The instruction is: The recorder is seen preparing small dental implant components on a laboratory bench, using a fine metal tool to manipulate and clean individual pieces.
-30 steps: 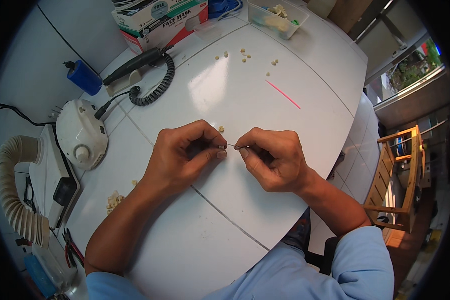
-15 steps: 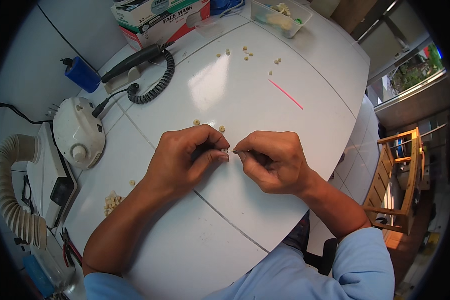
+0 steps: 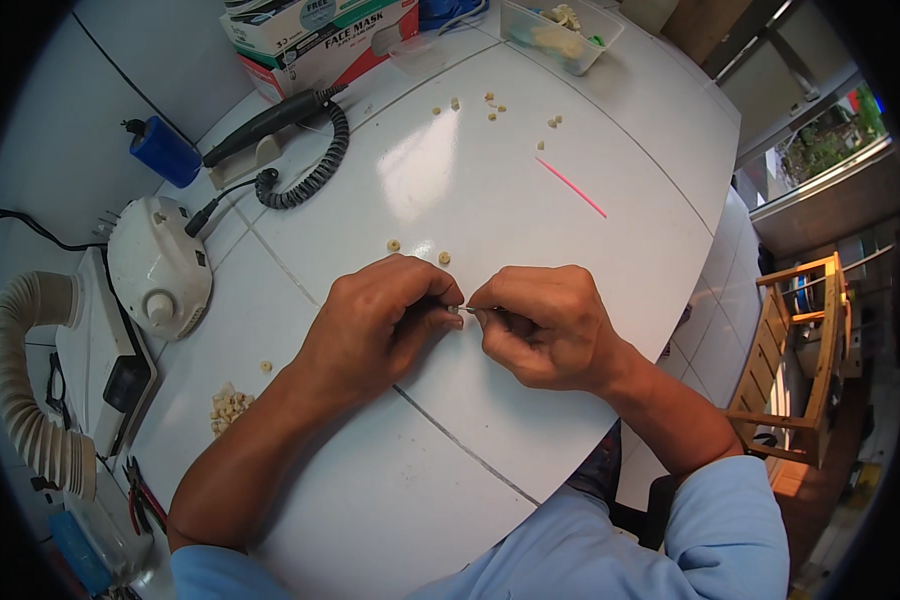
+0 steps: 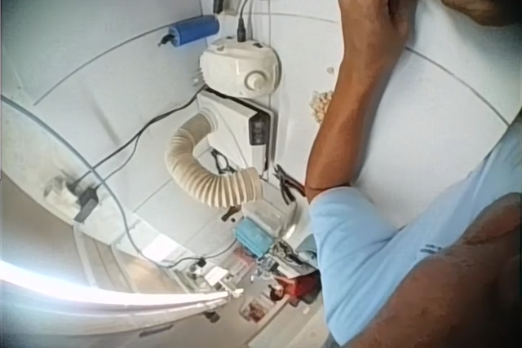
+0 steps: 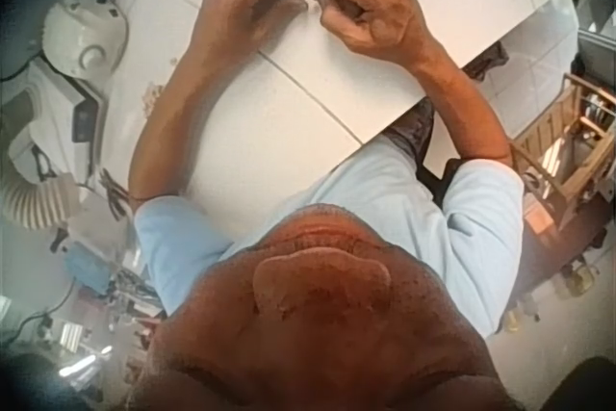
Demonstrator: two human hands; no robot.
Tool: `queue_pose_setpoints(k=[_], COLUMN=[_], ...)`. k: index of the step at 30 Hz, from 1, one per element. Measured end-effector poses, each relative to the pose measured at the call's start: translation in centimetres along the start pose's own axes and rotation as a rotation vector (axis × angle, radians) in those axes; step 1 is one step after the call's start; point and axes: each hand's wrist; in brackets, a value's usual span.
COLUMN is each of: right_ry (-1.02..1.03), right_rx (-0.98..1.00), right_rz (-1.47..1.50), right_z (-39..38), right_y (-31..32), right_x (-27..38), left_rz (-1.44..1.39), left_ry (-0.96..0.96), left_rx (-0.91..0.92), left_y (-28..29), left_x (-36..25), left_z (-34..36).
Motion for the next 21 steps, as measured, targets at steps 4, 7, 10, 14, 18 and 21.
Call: queue_pose_setpoints(k=[4, 7, 10, 14, 18, 21], right_ry=[0.002, 0.000, 0.001, 0.001, -0.001, 0.002], right_rx=[0.015, 0.015, 0.021, 0.038, 0.037, 0.040], right_rz=[-0.002, 0.003, 0.004, -0.004, -0.002, -0.014], right_z=[-0.02, -0.15, -0.21, -0.20, -0.15, -0.24], right_y=[0.12, -0.06, 0.00, -0.05, -0.02, 0.09], right_x=[0.09, -0.02, -0.08, -0.04, 0.07, 0.08], left_rz=[0.010, 0.012, 0.017, -0.004, -0.002, 0.021], left_ry=[-0.002, 0.007, 0.009, -0.013, -0.021, -0.023], left_rx=[-0.004, 0.002, 0.013, 0.008, 0.015, 0.017], left_y=[-0.04, -0.03, 0.01, -0.07, 0.04, 0.03], left_x=[-0.07, -0.02, -0.07, 0.06, -0.08, -0.14], left_z=[-0.05, -0.09, -0.02, -0.02, -0.02, 0.02])
Point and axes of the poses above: each hand's wrist, its own z-axis towards the middle knuckle, its own y-axis out of the back of the hand, x = y × z
